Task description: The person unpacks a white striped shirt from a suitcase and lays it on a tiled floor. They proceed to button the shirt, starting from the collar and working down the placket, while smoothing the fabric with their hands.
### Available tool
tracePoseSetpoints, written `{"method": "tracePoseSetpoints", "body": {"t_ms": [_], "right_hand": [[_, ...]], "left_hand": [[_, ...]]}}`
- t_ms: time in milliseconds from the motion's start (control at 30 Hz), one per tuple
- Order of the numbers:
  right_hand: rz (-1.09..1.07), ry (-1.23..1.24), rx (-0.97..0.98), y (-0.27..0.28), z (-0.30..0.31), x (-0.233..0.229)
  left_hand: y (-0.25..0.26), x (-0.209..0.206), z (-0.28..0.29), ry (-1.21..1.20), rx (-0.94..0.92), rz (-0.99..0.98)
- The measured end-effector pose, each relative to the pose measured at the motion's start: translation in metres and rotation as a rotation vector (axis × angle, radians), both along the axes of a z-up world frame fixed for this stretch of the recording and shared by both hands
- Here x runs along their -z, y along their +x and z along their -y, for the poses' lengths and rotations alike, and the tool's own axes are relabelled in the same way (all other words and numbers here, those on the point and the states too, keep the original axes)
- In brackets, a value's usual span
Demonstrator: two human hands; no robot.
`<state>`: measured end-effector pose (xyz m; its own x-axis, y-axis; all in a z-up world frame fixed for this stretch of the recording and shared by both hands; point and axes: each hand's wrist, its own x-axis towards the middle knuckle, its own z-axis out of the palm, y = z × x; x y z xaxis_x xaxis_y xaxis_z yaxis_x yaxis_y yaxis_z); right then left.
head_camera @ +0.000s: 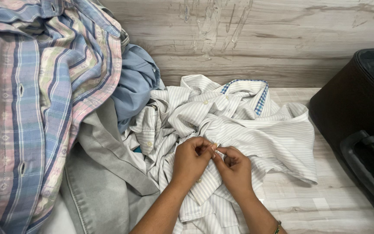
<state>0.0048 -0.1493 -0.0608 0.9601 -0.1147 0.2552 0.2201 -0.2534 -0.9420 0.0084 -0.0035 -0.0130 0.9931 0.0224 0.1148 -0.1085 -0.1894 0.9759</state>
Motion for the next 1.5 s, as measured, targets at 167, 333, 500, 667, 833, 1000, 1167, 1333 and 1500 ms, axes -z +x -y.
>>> {"method": "tracePoseSetpoints", "body": {"t_ms": [167,333,500,667,833,1000,1167,1333,1500], "right_hand": [[0.226,-0.178,0.066,-0.012,-0.008,-0.019],[-0.041,0.080,0.010,-0.003,0.000,-0.008],[-0.165,0.208,-0.086,0.007,0.009,0.013],[-0.155,0.127,-0.060,0.007,0.010,0.020],[-0.116,0.212,-0.122,0.007,0.004,0.015],[-0.207,0.204,-0.088,0.008,0.008,0.016],[-0.100,0.410,-0.212,0.006,0.012,0.008],[0.208,0.688,-0.257,0.015,0.051,0.009],[0.039,0.475,0.202,0.023,0.099,-0.015]], "left_hand": [[0.018,0.023,-0.004,-0.402,0.076,-0.188],[0.016,0.024,0.001,-0.361,0.047,-0.063],[-0.011,-0.004,0.002,0.492,-0.105,0.508],[-0.012,-0.008,0.001,0.439,-0.109,0.508],[0.016,0.013,-0.001,-0.293,0.006,-0.155],[0.014,0.019,0.001,-0.229,0.003,-0.139],[0.014,0.013,-0.001,-0.149,-0.181,-0.030],[0.003,-0.005,-0.015,0.309,-0.303,0.663],[0.004,-0.012,-0.023,0.721,-0.335,0.645]]}}
